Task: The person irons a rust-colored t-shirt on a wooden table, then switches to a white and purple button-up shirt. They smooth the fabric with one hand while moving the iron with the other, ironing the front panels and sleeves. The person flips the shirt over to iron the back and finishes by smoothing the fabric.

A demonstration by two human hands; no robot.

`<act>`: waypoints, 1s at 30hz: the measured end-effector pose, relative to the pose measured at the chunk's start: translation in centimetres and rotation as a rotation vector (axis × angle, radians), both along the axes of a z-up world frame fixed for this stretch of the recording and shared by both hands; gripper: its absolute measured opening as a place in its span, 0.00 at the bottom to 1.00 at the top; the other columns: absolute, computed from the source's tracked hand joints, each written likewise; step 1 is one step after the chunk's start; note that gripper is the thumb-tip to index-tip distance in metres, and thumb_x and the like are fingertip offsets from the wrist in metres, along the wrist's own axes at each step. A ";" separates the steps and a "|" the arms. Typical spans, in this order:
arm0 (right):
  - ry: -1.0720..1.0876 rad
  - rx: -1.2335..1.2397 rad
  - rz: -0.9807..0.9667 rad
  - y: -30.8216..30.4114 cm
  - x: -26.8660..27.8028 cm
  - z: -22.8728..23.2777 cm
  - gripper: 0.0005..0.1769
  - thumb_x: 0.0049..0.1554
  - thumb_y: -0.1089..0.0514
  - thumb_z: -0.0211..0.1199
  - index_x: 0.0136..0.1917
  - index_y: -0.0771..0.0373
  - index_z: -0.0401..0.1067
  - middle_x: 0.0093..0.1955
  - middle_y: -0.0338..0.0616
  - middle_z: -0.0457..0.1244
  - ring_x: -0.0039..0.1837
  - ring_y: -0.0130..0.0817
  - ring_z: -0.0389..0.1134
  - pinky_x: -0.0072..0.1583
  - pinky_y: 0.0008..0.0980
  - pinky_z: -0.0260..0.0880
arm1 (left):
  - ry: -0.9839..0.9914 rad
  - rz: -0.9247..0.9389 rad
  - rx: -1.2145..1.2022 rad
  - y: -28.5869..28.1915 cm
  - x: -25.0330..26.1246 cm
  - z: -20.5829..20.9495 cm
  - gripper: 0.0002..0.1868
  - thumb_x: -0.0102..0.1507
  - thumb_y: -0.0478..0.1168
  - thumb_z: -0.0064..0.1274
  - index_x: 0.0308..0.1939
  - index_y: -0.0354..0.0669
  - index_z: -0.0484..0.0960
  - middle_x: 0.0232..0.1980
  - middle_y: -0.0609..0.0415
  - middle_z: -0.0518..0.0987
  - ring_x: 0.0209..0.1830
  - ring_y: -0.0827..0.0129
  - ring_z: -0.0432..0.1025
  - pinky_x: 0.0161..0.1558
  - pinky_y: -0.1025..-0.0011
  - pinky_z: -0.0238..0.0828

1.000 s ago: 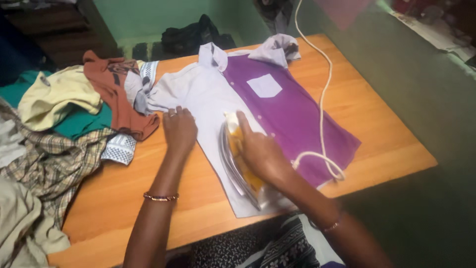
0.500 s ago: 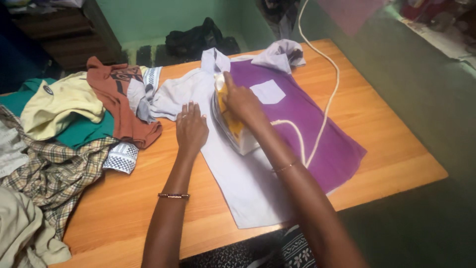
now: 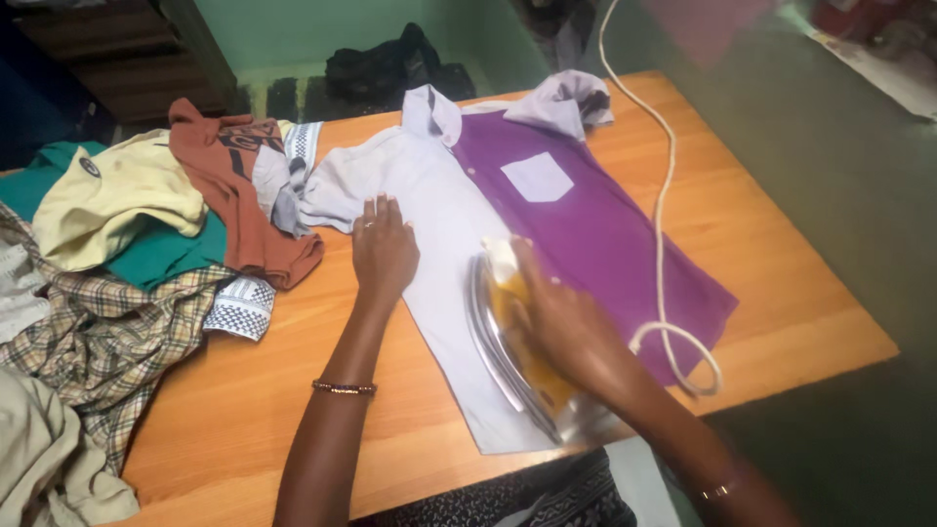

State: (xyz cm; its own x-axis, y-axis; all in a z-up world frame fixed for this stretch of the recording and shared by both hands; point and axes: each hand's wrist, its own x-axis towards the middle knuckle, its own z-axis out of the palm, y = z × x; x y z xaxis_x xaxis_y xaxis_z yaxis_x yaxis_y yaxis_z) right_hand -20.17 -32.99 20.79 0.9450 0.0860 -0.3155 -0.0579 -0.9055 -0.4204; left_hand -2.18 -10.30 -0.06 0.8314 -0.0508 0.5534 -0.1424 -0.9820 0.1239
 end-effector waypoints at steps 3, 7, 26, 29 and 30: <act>0.045 -0.021 -0.023 0.6 0.7 0.4 0.40 0.66 0.44 0.45 0.85 0.47 0.32 0.44 0.54 0.72 0.39 0.45 0.73 0.46 0.44 0.80 | -0.021 0.006 -0.004 -0.1 0.2 0.1 0.28 0.69 0.45 0.45 0.69 0.30 0.69 0.74 0.40 0.69 0.75 0.50 0.60 0.71 0.53 0.54; -0.222 0.028 0.092 1.1 5.0 -1.8 0.40 0.66 0.48 0.49 0.84 0.51 0.34 0.55 0.68 0.65 0.47 0.56 0.74 0.53 0.54 0.74 | -0.053 -0.012 -0.020 0.1 0.1 0.1 0.27 0.69 0.44 0.46 0.68 0.30 0.70 0.73 0.39 0.69 0.74 0.48 0.61 0.71 0.54 0.55; -0.310 0.092 0.109 3.1 9.7 -4.9 0.41 0.63 0.53 0.52 0.83 0.59 0.39 0.49 0.65 0.69 0.51 0.62 0.72 0.54 0.56 0.71 | -0.003 -0.067 -0.349 1.2 0.2 0.2 0.28 0.60 0.26 0.41 0.65 0.35 0.74 0.69 0.42 0.74 0.69 0.48 0.66 0.69 0.57 0.61; -0.244 0.075 0.097 2.6 8.0 -3.6 0.42 0.63 0.53 0.51 0.84 0.57 0.36 0.50 0.62 0.69 0.51 0.60 0.73 0.54 0.54 0.72 | -0.096 -0.098 -0.364 1.5 0.4 0.3 0.32 0.54 0.22 0.41 0.63 0.33 0.75 0.66 0.40 0.74 0.68 0.46 0.67 0.67 0.55 0.61; -0.242 0.061 0.096 2.7 8.5 -3.7 0.42 0.63 0.53 0.52 0.84 0.56 0.35 0.50 0.63 0.69 0.51 0.60 0.73 0.55 0.54 0.71 | -0.149 -0.111 -0.328 1.5 0.6 0.4 0.32 0.52 0.21 0.41 0.62 0.32 0.75 0.65 0.38 0.74 0.69 0.45 0.67 0.67 0.54 0.60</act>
State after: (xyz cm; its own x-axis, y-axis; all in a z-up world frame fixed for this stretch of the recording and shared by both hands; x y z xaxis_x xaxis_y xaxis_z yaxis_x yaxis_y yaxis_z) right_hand -11.67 -30.27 17.11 0.9788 0.1913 -0.0731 0.1361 -0.8744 -0.4657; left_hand -1.57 -8.82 0.32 0.7401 0.0638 0.6694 -0.2857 -0.8714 0.3989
